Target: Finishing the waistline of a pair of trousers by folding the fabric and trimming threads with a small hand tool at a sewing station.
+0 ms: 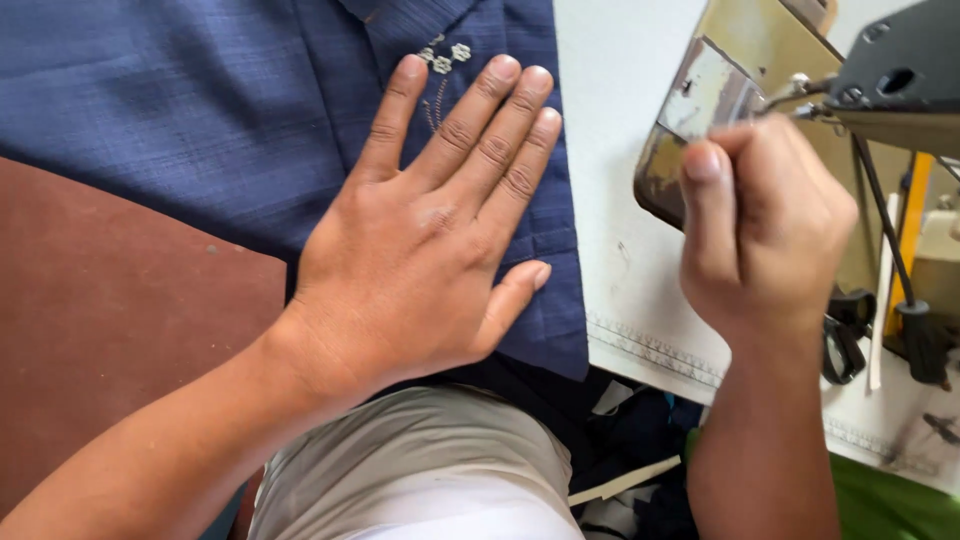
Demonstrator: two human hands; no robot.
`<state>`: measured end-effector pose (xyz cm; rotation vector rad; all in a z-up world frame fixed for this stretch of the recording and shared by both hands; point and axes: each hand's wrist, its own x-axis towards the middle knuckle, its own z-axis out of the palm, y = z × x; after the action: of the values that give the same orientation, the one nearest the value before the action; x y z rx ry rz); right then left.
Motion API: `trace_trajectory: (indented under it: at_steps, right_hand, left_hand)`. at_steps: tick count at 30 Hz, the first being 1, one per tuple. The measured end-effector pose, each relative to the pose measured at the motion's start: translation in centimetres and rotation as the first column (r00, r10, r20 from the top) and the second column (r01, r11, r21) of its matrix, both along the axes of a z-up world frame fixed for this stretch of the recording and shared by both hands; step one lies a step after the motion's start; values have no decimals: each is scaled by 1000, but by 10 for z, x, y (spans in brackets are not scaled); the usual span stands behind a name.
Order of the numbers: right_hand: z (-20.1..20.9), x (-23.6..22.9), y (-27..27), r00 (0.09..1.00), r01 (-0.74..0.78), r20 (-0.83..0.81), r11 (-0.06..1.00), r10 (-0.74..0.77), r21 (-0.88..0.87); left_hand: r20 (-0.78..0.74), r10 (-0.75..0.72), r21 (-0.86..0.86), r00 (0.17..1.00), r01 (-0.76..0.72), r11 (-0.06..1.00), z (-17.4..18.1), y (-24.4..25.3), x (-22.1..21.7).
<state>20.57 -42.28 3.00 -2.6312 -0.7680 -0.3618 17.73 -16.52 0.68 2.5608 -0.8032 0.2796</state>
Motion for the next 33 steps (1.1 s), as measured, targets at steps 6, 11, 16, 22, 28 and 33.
trace_trajectory:
  at_steps: [6, 11, 16, 22, 28, 33]
  right_hand:
    - [16, -18, 41, 981, -126, -147, 992, 129, 29]
    - [17, -21, 48, 988, -118, -114, 989, 108, -90]
    - [16, -21, 48, 994, -86, -87, 955, 64, -285]
    - [15, -44, 39, 924, 99, -367, 994, -107, -41]
    - [20, -41, 51, 983, 62, -176, 997, -51, 55]
    - [20, -28, 51, 992, -105, -80, 985, 95, -134]
  left_hand:
    - [-14, -20, -5, 1000, 20, 1000, 0, 0, 2]
    - [-28, -23, -21, 999, 23, 1000, -1, -1, 3]
    - [-18, -33, -28, 999, 33, 999, -2, -1, 1]
    - [-22, 33, -39, 999, -33, 999, -5, 3, 0]
    - [-19, -9, -37, 1000, 8, 999, -5, 1, -1]
    - [7, 20, -4, 1000, -20, 1000, -5, 0, -1]
